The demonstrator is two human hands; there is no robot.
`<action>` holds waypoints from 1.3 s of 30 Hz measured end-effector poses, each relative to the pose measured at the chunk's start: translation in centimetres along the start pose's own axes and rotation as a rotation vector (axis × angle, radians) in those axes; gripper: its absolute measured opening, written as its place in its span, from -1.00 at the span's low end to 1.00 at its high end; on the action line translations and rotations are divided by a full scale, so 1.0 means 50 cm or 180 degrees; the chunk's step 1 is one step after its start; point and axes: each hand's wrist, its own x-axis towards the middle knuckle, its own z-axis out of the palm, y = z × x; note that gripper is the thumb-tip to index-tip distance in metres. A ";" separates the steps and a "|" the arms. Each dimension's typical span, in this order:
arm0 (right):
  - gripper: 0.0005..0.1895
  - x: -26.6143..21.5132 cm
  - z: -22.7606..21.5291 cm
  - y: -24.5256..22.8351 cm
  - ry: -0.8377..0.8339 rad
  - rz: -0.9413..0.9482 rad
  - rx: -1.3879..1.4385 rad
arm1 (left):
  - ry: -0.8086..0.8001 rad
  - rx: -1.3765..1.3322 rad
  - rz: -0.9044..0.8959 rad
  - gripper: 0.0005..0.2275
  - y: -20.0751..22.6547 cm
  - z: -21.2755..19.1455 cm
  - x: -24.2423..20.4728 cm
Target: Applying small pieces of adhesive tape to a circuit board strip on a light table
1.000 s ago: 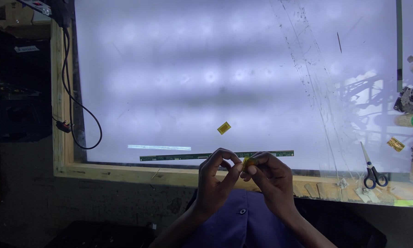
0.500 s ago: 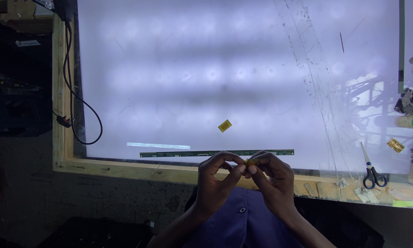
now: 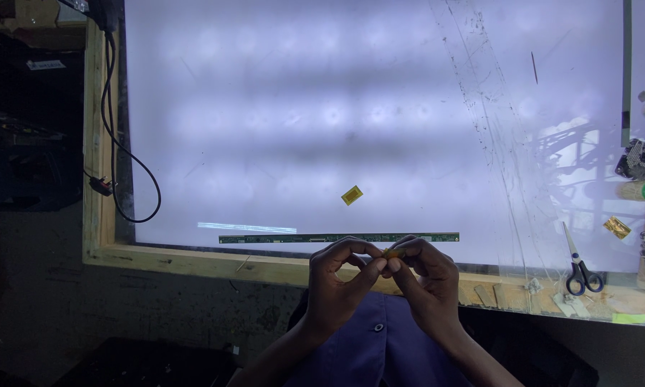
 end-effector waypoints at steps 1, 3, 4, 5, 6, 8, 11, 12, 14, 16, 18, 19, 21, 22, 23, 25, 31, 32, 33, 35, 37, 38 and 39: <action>-0.90 0.000 0.001 -0.002 -0.0001 -0.0003 0.0000 | 0.0001 0.0000 0.0003 -0.99 0.003 0.000 0.001; -0.93 -0.002 0.004 -0.006 0.0032 0.0021 0.0103 | -0.0038 -0.0038 0.0009 -1.00 0.008 -0.002 0.000; -0.93 -0.002 0.004 -0.006 0.0032 0.0019 0.0103 | -0.0038 -0.0038 0.0011 -1.00 0.010 -0.002 0.001; -0.92 -0.002 0.004 -0.007 0.0017 0.0003 0.0056 | -0.0058 -0.0072 0.0020 -1.00 0.012 -0.002 0.001; -0.92 -0.002 0.004 -0.007 0.0002 -0.0013 0.0008 | -0.0077 -0.0106 0.0028 -1.00 0.014 -0.002 0.001; -0.92 -0.002 0.003 -0.005 -0.0003 -0.0030 0.0015 | -0.0083 -0.0085 0.0047 -1.00 0.008 -0.003 0.000; -0.91 0.000 0.003 -0.007 0.0023 -0.0092 -0.0056 | -0.0055 -0.0012 0.0102 -0.99 0.009 -0.005 0.003; -0.91 -0.001 0.004 -0.009 0.0058 -0.0131 -0.0134 | -0.0026 0.0043 0.0133 -0.98 0.010 -0.007 0.004; -0.90 -0.002 0.004 -0.006 0.0084 -0.0153 -0.0240 | 0.0055 0.0201 0.0313 -0.95 0.018 -0.007 0.004; -0.89 -0.003 0.004 -0.006 0.0103 -0.0172 -0.0346 | 0.0144 0.0361 0.0489 -0.93 0.021 -0.006 0.003; -0.90 -0.003 0.004 -0.009 0.0064 -0.0327 -0.0553 | 0.0143 0.0383 0.0513 -0.93 0.021 -0.005 0.002; -0.90 -0.002 0.006 -0.016 0.0063 -0.0329 -0.0553 | 0.0143 0.0383 0.0515 -0.93 0.022 -0.005 0.002; -0.91 0.001 0.009 -0.029 0.0008 -0.0483 -0.0681 | 0.0129 0.0351 0.0424 -0.94 0.024 -0.004 0.002; -0.91 0.001 0.009 -0.028 0.0008 -0.0483 -0.0682 | 0.0129 0.0351 0.0424 -0.94 0.022 -0.004 0.001; -0.91 0.001 0.008 -0.027 0.0007 -0.0516 -0.0746 | 0.0094 0.0280 0.0365 -0.94 0.021 -0.004 0.000; -0.92 0.001 0.007 -0.025 -0.0002 -0.0551 -0.0809 | 0.0067 0.0211 0.0308 -0.95 0.019 -0.003 -0.002; -0.91 -0.001 0.007 -0.025 -0.0027 -0.0576 -0.0817 | 0.0019 0.0047 0.0271 -0.95 0.017 -0.001 -0.005; -0.91 -0.001 0.008 -0.025 -0.0030 -0.0556 -0.0775 | 0.0032 0.0021 0.0276 -0.95 0.016 0.000 -0.005; -0.90 -0.001 0.008 -0.025 -0.0032 -0.0537 -0.0733 | 0.0046 -0.0004 0.0281 -0.95 0.015 0.000 -0.005; -0.90 -0.001 0.009 -0.025 -0.0043 -0.0551 -0.0725 | 0.0044 0.0005 0.0268 -0.95 0.015 0.000 -0.006; -0.90 0.000 0.010 -0.023 -0.0053 -0.0569 -0.0720 | 0.0042 0.0012 0.0260 -0.95 0.015 -0.002 -0.005; -0.91 -0.001 0.011 -0.022 -0.0041 -0.0545 -0.0695 | 0.0030 0.0018 0.0247 -0.96 0.016 -0.003 -0.005; -0.91 -0.003 0.009 -0.022 -0.0028 -0.0522 -0.0670 | 0.0018 0.0023 0.0234 -0.96 0.016 -0.002 -0.005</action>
